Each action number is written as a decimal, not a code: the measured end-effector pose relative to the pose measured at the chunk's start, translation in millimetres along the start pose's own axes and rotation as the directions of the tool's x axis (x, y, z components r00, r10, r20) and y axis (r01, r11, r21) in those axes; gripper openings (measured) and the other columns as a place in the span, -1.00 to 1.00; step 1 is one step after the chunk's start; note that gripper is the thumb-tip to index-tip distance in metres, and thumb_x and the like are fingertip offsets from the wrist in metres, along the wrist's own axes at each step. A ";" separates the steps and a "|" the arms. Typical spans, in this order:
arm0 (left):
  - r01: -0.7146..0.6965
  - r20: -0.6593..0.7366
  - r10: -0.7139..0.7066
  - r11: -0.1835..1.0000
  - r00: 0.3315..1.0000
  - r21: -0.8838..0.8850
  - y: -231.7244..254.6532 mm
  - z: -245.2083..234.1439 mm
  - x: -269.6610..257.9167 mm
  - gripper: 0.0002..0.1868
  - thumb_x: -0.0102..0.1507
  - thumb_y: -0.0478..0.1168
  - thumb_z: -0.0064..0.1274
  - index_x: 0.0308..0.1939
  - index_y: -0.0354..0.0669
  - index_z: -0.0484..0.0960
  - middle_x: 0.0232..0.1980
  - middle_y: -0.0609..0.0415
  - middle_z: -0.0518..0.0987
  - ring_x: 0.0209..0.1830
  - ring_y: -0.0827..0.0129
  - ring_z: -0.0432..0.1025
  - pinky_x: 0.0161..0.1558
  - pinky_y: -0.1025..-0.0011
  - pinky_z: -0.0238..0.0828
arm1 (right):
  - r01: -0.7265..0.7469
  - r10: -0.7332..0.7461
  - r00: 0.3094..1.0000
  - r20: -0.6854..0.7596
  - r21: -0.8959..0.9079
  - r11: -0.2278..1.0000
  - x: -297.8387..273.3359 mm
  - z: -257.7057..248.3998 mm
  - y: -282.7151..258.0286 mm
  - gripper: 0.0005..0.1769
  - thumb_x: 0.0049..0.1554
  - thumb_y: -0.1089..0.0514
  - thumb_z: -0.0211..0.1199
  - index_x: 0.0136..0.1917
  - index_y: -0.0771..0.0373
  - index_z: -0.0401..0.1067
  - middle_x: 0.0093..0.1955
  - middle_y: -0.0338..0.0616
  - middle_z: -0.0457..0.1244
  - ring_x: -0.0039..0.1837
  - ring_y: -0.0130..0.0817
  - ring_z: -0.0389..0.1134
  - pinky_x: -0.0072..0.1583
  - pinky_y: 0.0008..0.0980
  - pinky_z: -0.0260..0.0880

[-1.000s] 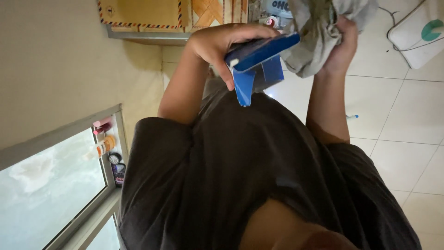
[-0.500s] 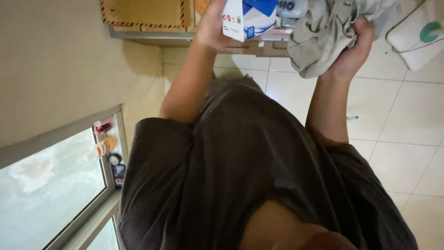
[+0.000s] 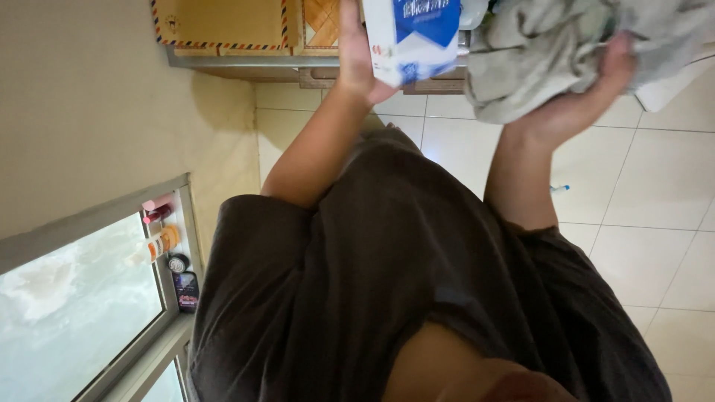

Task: Dusting and cleaning various objects on a shelf using a cloth.

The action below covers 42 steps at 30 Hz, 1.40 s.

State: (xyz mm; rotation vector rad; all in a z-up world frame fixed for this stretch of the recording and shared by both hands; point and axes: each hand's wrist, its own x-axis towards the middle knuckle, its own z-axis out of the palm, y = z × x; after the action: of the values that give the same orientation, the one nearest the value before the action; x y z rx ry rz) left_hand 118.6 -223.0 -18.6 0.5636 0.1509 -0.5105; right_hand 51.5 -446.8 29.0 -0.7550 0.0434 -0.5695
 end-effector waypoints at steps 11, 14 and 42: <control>0.141 0.486 -0.086 0.987 0.869 -0.078 6.2 -10.6 9.7 0.17 0.23 0.62 -0.49 0.44 -0.37 0.36 0.28 -0.36 0.56 0.17 -0.07 0.56 0.10 0.04 0.61 | 0.052 -0.050 0.988 0.146 -0.008 0.999 5.9 8.6 -8.6 -0.52 0.41 -0.13 0.07 0.36 0.29 0.31 0.25 -0.21 0.27 0.33 -0.41 0.29 0.36 -0.34 0.24; 0.124 0.316 -0.121 0.992 0.941 0.008 0.4 -22.2 21.1 0.10 0.24 0.58 -0.41 0.41 -0.36 0.34 0.24 -0.40 0.56 0.17 -0.13 0.58 0.15 -0.04 0.66 | -0.001 -0.009 0.990 0.141 0.072 0.997 -6.0 25.2 -2.0 -0.50 0.29 -0.06 0.18 0.33 0.32 0.27 0.28 -0.12 0.28 0.39 -0.24 0.30 0.43 -0.24 0.29; -0.281 -0.174 0.318 0.937 0.932 0.207 -28.3 -140.2 54.1 -0.02 0.33 0.15 0.17 0.64 -0.13 -0.01 0.44 -0.18 0.40 0.36 0.04 0.40 0.28 0.09 0.44 | 0.439 -0.022 0.877 0.480 -0.782 0.442 -11.8 12.4 149.5 -0.10 0.07 0.15 0.59 0.53 0.40 0.19 0.51 0.12 0.20 0.52 0.16 0.24 0.55 0.00 0.20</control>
State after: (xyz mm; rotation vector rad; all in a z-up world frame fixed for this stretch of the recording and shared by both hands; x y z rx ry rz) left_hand 151.3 -189.8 -164.3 0.8016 0.2124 -0.1653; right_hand 115.2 -345.4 -62.3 -1.9514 -0.1834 -0.6374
